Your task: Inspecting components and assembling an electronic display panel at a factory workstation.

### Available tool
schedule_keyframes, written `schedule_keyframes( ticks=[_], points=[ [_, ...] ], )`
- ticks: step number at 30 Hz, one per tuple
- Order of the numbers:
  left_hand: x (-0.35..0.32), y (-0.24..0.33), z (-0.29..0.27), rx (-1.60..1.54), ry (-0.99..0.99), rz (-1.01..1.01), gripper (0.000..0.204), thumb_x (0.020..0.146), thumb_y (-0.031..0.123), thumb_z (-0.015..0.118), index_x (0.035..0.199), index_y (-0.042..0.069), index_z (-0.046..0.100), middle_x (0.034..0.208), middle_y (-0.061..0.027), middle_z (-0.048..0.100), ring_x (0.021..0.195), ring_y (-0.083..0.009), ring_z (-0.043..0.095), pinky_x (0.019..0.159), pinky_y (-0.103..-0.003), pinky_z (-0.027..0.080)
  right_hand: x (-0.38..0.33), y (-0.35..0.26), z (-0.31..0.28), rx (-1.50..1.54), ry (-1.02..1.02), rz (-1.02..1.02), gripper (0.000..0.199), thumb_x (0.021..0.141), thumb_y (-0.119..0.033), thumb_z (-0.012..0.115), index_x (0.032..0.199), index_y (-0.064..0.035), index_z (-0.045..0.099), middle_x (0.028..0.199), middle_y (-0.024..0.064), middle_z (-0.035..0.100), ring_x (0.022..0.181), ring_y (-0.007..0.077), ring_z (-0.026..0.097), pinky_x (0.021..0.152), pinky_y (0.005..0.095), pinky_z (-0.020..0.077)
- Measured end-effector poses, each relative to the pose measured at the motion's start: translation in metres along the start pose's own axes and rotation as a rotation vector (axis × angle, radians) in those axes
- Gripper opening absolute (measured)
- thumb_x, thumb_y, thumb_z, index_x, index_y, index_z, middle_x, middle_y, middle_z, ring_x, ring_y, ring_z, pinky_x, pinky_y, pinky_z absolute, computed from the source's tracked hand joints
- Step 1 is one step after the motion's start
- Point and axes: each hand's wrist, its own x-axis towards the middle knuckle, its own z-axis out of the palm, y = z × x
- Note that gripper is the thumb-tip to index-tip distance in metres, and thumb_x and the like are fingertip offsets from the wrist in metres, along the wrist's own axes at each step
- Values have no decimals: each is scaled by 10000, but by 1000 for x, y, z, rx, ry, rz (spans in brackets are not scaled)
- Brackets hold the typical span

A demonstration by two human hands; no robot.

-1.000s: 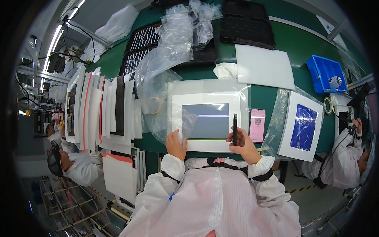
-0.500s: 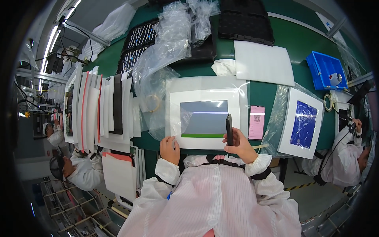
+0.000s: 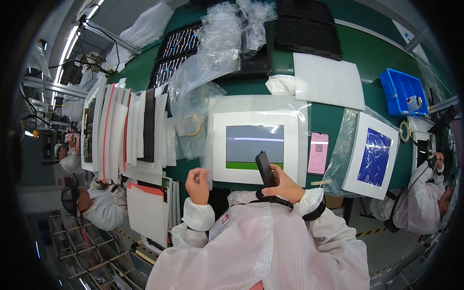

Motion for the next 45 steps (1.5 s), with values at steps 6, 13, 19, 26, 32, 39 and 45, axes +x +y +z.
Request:
schedule_keyframes(
  ticks=[6, 13, 19, 26, 32, 39, 45],
  points=[
    [24, 28, -29, -692, 43, -178, 175, 904, 220, 493, 851, 64, 435, 675, -34, 532, 595, -167, 567, 525, -306, 475, 0, -10, 1, 204, -47, 1, 779, 661, -76, 675, 1301, -23, 235, 1073, 111, 443, 935, 187, 468, 828, 296, 416],
    [50, -31, -29, 205, 260, -161, 313, 789, 116, 618, 1050, 13, 480, 899, -115, 545, 843, -230, 555, 729, -350, 458, 3, -1, -8, 175, -3, -81, 775, 685, -85, 673, 1307, 9, 222, 1065, 116, 457, 929, 184, 482, 822, 305, 438],
    [-27, -6, 51, 689, -204, 296, 474, 669, 172, 646, 1082, 22, 468, 1060, -158, 456, 1039, -333, 418, 882, -425, 340, 0, -1, -8, 208, 83, -47, 712, 658, -12, 648, 1282, -39, 305, 1023, 82, 450, 909, 164, 463, 833, 283, 396],
    [-39, 6, 58, 909, -301, 306, 490, 658, 155, 604, 1111, 33, 464, 1092, -176, 427, 1063, -334, 395, 888, -413, 328, -4, -1, -11, 212, 92, -39, 722, 660, -5, 655, 1285, -39, 296, 1012, 78, 449, 899, 156, 470, 827, 275, 400],
    [-35, -14, 51, 940, -352, 342, 329, 706, 88, 570, 1031, 38, 551, 907, -96, 560, 933, -257, 504, 798, -370, 400, -6, -9, -5, 162, 106, -30, 757, 659, -26, 685, 1292, -25, 271, 1041, 85, 459, 943, 156, 467, 861, 280, 391],
    [-20, 7, 31, 303, -111, -134, 104, 655, 70, 708, 711, 14, 640, 669, -84, 623, 528, -153, 562, 531, -271, 450, 0, -5, -4, 68, 11, 34, 853, 641, -15, 708, 1312, -26, 181, 1043, 162, 487, 877, 209, 550, 814, 307, 450],
    [-15, 14, 18, 127, -181, -179, 95, 790, 91, 625, 777, -2, 611, 680, -53, 613, 568, -101, 559, 549, -237, 452, 8, -2, 2, -38, 11, 62, 863, 647, -32, 714, 1316, -27, 169, 1017, 148, 479, 848, 204, 547, 785, 316, 460]
  ],
)
